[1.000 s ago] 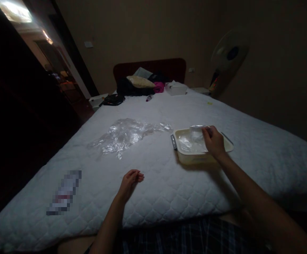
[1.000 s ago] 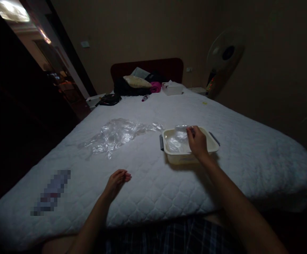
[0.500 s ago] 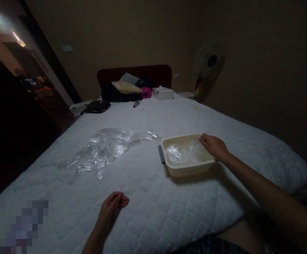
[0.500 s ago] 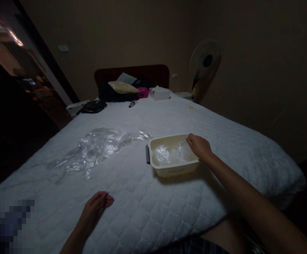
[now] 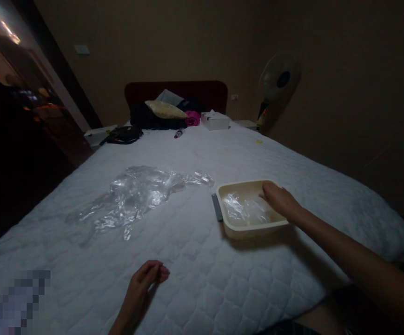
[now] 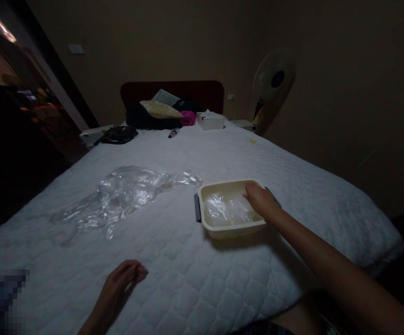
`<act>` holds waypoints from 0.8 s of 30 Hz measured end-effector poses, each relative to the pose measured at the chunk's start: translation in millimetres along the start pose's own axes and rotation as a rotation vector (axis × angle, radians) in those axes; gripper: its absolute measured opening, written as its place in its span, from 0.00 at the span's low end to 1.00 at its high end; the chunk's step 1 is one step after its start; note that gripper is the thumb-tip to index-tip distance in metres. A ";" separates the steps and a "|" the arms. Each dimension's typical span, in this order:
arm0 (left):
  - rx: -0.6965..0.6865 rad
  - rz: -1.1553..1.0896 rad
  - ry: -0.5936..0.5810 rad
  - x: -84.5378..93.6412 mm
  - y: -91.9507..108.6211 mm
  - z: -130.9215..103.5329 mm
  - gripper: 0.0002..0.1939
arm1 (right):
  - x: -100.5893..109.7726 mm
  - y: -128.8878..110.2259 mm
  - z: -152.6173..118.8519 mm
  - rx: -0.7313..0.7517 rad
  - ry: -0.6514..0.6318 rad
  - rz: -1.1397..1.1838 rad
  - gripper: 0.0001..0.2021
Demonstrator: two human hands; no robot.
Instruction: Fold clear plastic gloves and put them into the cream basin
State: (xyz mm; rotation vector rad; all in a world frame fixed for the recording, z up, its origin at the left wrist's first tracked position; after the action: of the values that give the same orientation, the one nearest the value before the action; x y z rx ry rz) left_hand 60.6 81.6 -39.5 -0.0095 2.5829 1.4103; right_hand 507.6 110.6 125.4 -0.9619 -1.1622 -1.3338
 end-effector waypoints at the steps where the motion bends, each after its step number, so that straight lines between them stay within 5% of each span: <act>1: 0.000 0.000 -0.004 0.1 -0.4 0.2 0.16 | 1.9 0.0 0.1 0.002 0.018 -0.005 0.05; 12: -0.024 0.019 -0.024 -3.5 2.7 -2.7 0.13 | 19.3 31.4 4.7 -0.144 0.301 0.460 0.09; 24: -0.037 0.034 -0.038 -4.2 1.9 -0.6 0.13 | -15.0 2.9 3.1 -0.004 -0.084 0.056 0.07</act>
State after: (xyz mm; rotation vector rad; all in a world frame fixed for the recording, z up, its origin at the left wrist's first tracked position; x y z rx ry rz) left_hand 64.5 81.8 -36.8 0.0557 2.5380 1.4556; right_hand 511.7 116.8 111.8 -1.0539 -1.1878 -1.2620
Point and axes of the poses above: each hand's wrist, its own z-axis towards the middle knuckle, its own x-axis out of the back of the hand, y = z × x, the point moved 10 cm from there along z, towards the middle knuckle, and after that the axes turned 13 degrees about x, right-handed, at the moved point
